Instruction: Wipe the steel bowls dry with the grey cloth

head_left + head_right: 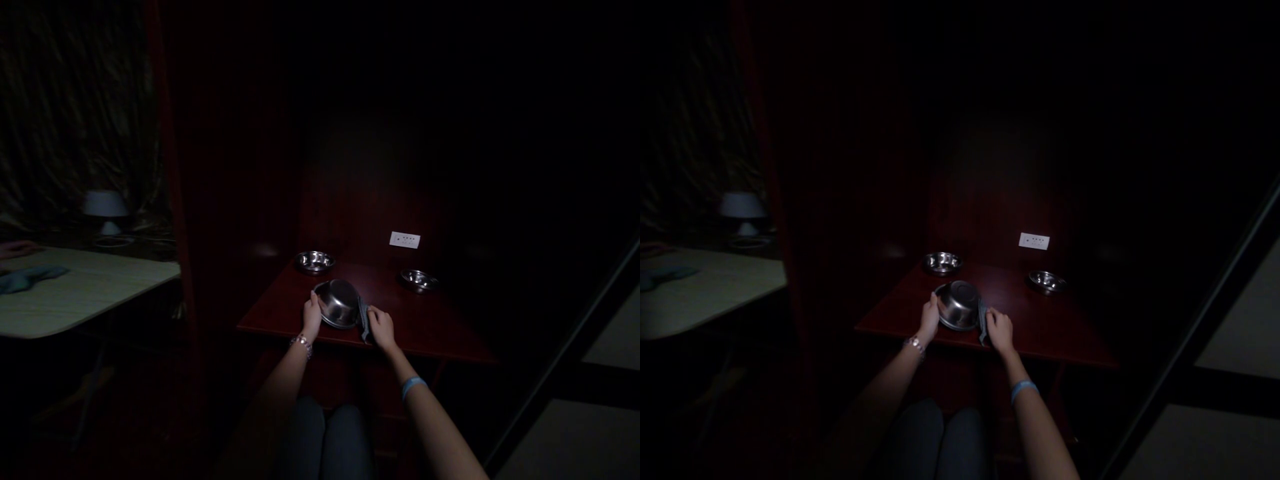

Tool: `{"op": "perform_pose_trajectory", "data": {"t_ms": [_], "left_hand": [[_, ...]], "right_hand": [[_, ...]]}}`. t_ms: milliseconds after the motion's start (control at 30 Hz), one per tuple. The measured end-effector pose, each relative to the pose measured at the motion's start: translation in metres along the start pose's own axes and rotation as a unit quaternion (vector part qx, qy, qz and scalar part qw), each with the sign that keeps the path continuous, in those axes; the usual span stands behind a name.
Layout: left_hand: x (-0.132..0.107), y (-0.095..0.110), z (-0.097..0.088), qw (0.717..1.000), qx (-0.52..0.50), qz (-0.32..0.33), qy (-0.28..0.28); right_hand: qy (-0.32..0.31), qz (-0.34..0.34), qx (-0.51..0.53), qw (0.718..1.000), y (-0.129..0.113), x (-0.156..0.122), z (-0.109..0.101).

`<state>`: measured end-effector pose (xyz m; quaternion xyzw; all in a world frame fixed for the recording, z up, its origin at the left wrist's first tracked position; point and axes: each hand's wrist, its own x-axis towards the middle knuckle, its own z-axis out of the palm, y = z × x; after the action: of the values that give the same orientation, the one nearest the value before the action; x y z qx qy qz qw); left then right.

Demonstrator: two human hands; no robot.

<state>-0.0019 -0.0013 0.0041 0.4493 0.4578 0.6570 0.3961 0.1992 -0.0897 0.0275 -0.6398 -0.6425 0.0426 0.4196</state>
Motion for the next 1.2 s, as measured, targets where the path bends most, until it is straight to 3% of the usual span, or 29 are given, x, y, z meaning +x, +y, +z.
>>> {"op": "perform_pose_trajectory", "data": {"t_ms": [733,1200], "left_hand": [[-0.01,0.014,0.0,0.999,-0.021,-0.014,-0.034],[-0.013,0.019,0.002,0.998,-0.034,-0.016,-0.052]], "right_hand": [[0.013,-0.091,-0.109,0.99,-0.007,-0.015,0.005],[0.04,-0.105,-0.139,0.984,-0.047,-0.033,0.017]]}}
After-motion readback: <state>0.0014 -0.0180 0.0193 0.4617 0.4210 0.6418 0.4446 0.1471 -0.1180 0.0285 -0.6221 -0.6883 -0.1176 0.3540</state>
